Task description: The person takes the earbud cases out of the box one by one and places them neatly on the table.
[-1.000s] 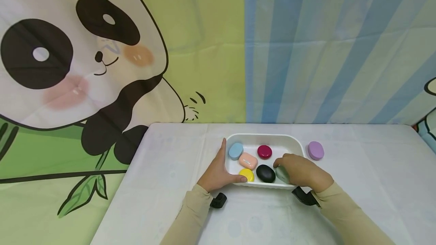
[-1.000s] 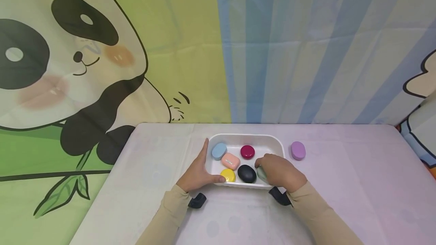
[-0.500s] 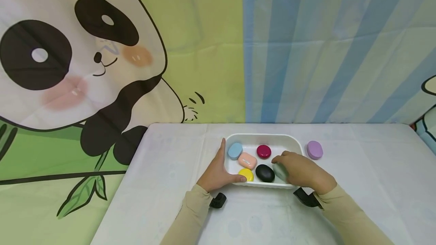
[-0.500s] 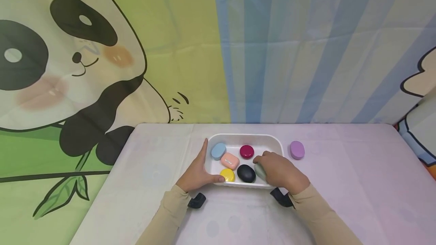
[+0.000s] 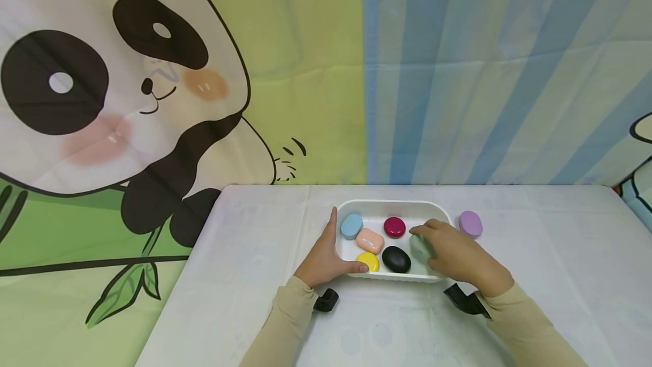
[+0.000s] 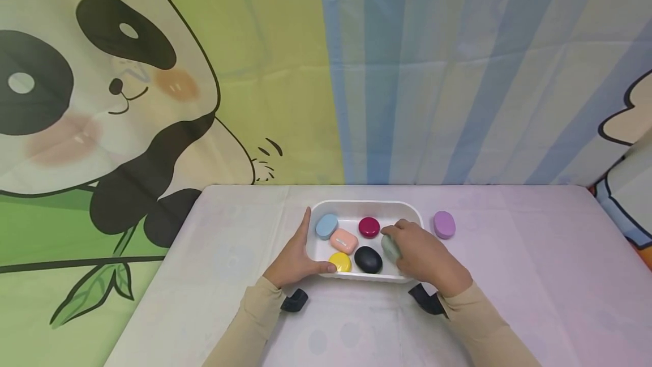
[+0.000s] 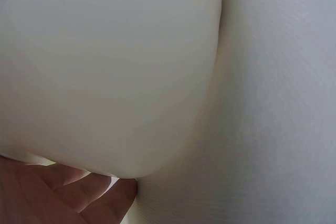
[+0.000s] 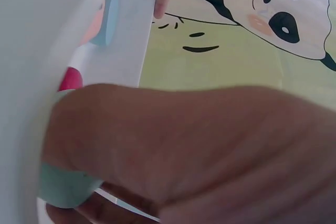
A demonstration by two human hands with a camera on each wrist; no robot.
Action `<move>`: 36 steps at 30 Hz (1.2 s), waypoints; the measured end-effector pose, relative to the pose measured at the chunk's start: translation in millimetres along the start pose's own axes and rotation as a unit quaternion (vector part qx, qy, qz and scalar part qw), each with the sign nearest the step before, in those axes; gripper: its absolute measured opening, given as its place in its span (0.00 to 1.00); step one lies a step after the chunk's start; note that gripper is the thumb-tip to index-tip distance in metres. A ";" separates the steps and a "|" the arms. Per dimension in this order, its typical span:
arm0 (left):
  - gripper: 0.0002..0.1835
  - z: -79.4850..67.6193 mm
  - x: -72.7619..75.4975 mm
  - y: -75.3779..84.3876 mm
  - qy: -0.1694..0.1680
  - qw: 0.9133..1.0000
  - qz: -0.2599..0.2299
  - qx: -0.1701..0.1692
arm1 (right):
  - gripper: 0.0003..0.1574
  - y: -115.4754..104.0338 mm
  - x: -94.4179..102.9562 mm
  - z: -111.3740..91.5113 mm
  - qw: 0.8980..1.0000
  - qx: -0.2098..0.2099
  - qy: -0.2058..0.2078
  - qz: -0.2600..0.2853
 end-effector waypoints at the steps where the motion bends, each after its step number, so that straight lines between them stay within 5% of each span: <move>1: 0.77 0.2 -0.1 0.0 0.000 1.000 0.000 0.000 | 0.35 -0.5 0.7 -0.6 1.000 0.003 0.008 0.000; 36: 0.77 0.7 0.2 0.2 0.000 1.000 0.002 -0.005 | 0.41 0.3 20.3 -22.5 0.983 -0.047 0.170 0.048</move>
Point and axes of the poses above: each hand's wrist, its own z-axis towards the middle knuckle, its own x-axis out of the back of the hand, y = z × x, the point moved 1 cm from there along z, towards the middle knuckle, and after that the axes turned 15 degrees about z, right-handed, at the moved point
